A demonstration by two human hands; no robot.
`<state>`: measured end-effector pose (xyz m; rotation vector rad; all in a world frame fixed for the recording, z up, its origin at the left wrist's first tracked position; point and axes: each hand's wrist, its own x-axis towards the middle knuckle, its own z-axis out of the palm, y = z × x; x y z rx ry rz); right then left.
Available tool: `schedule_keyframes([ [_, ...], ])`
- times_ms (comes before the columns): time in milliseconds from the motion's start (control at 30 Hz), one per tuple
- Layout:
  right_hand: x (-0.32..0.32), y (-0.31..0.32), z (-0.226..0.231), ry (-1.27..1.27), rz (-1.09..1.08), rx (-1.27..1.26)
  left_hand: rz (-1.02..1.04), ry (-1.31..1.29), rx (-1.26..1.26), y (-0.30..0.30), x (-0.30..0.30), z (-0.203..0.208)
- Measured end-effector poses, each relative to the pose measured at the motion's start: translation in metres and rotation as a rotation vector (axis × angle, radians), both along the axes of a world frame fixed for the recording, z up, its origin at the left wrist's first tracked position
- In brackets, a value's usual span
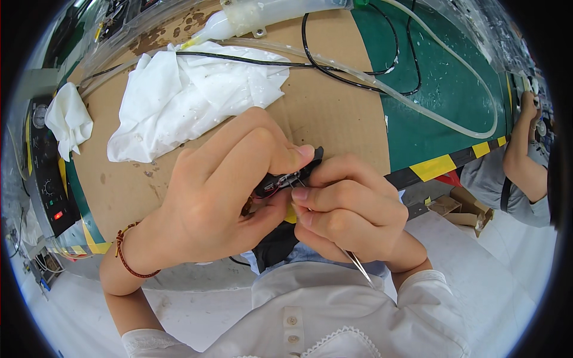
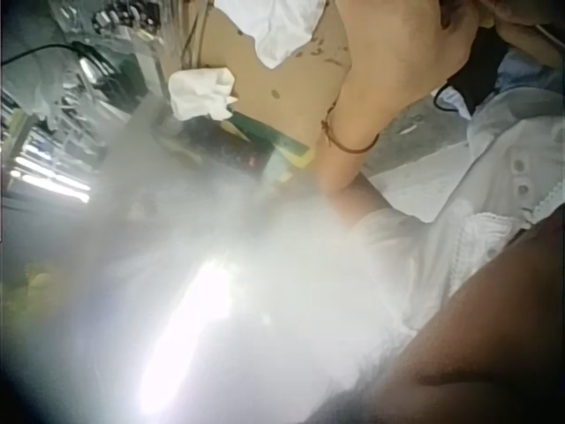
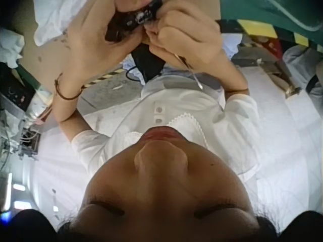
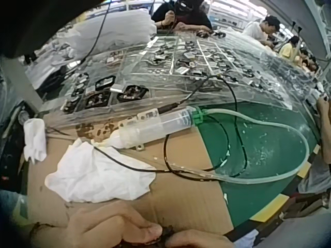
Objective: Applying adhesive to internal components of smartwatches using a precision dispenser and tweezers on an assembly line.
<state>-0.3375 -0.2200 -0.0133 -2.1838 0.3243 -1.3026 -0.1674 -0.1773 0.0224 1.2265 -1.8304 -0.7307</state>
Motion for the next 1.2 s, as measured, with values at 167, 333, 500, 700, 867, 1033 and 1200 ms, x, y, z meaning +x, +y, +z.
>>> schedule_keyframes([
  [167, 0.001, 0.003, -0.005, -0.091, -0.002, 0.063, -0.013, 0.003, -0.007, 0.0, -0.001, -0.002],
  [333, 0.001, 0.003, -0.002, -0.075, 0.023, 0.089, -0.008, -0.011, -0.054, 0.0, -0.001, -0.003],
  [500, -0.001, 0.002, -0.002, -0.097, 0.013, 0.046, -0.012, -0.019, -0.058, 0.0, -0.001, -0.003],
  [700, -0.014, -0.002, 0.005, 0.103, 0.07, 0.054, -0.015, -0.017, -0.042, 0.001, 0.0, -0.002],
  [867, -0.014, 0.001, 0.004, 0.095, 0.027, 0.105, -0.016, -0.001, -0.031, 0.0, 0.0, -0.001],
  [1033, 0.001, 0.002, -0.001, -0.098, 0.037, 0.1, -0.013, -0.009, -0.056, 0.0, -0.002, -0.002],
  [1200, 0.001, 0.004, -0.001, -0.08, 0.054, 0.112, -0.026, -0.029, -0.059, 0.001, 0.0, -0.003],
])
